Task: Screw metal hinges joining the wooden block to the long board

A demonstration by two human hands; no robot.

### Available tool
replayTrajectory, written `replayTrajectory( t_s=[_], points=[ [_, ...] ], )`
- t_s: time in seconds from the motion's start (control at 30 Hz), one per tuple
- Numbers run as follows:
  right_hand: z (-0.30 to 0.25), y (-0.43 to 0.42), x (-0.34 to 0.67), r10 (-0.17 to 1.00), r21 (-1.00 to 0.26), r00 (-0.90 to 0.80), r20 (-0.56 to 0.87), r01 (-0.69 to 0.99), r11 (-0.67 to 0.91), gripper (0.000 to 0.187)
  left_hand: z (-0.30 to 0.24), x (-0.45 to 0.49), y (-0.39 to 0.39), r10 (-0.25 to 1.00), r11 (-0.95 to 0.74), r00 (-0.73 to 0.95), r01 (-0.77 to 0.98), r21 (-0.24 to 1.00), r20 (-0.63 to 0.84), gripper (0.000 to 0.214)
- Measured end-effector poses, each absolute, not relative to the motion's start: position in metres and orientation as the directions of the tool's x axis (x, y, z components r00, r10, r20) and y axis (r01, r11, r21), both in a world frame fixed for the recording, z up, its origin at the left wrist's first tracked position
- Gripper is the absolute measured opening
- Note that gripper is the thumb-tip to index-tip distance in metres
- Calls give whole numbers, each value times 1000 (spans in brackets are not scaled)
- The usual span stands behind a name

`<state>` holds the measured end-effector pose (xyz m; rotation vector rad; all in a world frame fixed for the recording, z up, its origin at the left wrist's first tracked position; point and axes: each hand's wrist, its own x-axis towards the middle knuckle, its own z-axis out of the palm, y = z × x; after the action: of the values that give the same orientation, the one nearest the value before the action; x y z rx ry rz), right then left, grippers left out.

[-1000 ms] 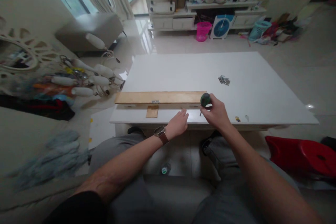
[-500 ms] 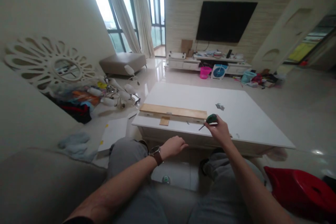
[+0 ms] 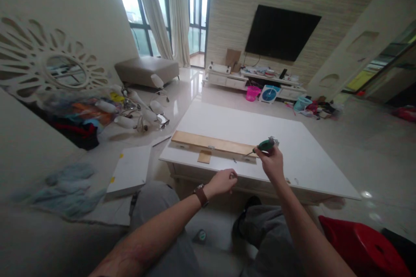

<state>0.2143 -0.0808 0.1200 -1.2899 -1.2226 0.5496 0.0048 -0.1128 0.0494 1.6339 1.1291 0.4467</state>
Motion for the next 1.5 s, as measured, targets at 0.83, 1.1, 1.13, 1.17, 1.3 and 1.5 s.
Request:
replayTrajectory(
  t_s=[0.83, 1.1, 1.13, 1.17, 1.3, 1.5],
  points=[
    [72, 38, 106, 908, -943, 259, 329, 141, 301, 40, 24, -25, -14, 983, 181, -50, 230, 956, -175, 22],
    [80, 24, 103, 893, -924, 237, 382, 122, 363, 29, 77, -56, 13, 990, -130, -26, 244, 961, 140, 12],
    [81, 23, 102, 894, -922, 226, 387, 125, 368, 28, 77, -57, 18, 990, -136, -8, 246, 960, 142, 12],
    [82, 21, 101, 900, -922, 206, 385, 131, 364, 27, 75, -58, 22, 990, -137, 5, 249, 959, 140, 13],
    [81, 18, 105, 926, -931, 137, 352, 148, 332, 24, 55, -63, 34, 988, -156, 26, 293, 943, 155, 16],
    [72, 28, 110, 935, -933, 102, 340, 164, 321, 25, 40, -61, 56, 958, -220, 201, 66, 973, 204, 29]
  ],
)
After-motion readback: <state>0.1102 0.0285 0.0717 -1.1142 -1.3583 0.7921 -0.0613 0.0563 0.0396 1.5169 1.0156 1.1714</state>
